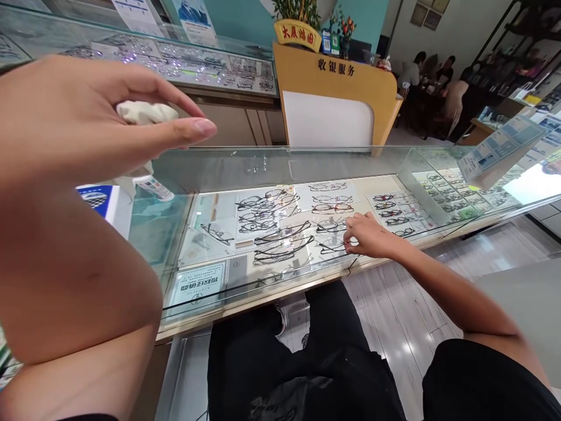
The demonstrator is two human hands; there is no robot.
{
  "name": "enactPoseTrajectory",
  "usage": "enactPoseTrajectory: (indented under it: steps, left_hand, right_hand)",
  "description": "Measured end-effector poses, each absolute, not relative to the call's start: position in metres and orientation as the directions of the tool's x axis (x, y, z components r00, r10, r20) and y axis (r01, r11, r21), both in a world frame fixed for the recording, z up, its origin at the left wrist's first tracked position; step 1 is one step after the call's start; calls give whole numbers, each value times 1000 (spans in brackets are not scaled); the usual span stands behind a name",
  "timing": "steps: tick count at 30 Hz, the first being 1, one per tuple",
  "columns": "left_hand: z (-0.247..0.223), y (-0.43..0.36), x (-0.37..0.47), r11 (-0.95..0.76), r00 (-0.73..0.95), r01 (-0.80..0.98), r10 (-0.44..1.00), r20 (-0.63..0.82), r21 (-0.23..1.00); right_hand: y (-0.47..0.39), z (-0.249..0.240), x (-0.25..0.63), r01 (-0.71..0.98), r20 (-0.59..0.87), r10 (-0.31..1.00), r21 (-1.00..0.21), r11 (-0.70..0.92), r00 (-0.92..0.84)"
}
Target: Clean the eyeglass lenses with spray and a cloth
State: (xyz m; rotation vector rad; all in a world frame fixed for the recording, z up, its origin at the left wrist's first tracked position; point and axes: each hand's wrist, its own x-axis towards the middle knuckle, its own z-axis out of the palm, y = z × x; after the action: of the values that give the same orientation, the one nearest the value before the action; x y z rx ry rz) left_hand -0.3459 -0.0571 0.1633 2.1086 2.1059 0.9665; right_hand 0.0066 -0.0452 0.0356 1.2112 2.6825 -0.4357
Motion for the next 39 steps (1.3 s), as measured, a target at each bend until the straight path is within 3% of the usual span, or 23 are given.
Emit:
enactPoseTrajectory:
  steps: [5, 11, 20, 28, 39]
  left_hand:
    - [162, -52, -355, -239, 34, 868, 903, 428, 435]
    - [165, -55, -346, -87, -102, 862, 936, 338, 500]
    - [157, -48, -358, -252, 46, 854, 908, 415, 456]
    - [177, -70, -326, 94, -210, 910, 945, 252, 404]
    - [178, -70, -324, 70, -189, 911, 947, 261, 407]
  right_hand:
    - [-29, 28, 3, 770, -256, 730, -125, 625, -634]
    - [-7, 31, 0, 779, -281, 738, -67, 623, -614]
    - [1, 34, 0, 766, -314, 711, -95, 635, -629]
    - [-14, 31, 1, 764, -282, 716, -118, 634, -638]
    - [-15, 33, -6, 793, -266, 760, -28, 609, -593]
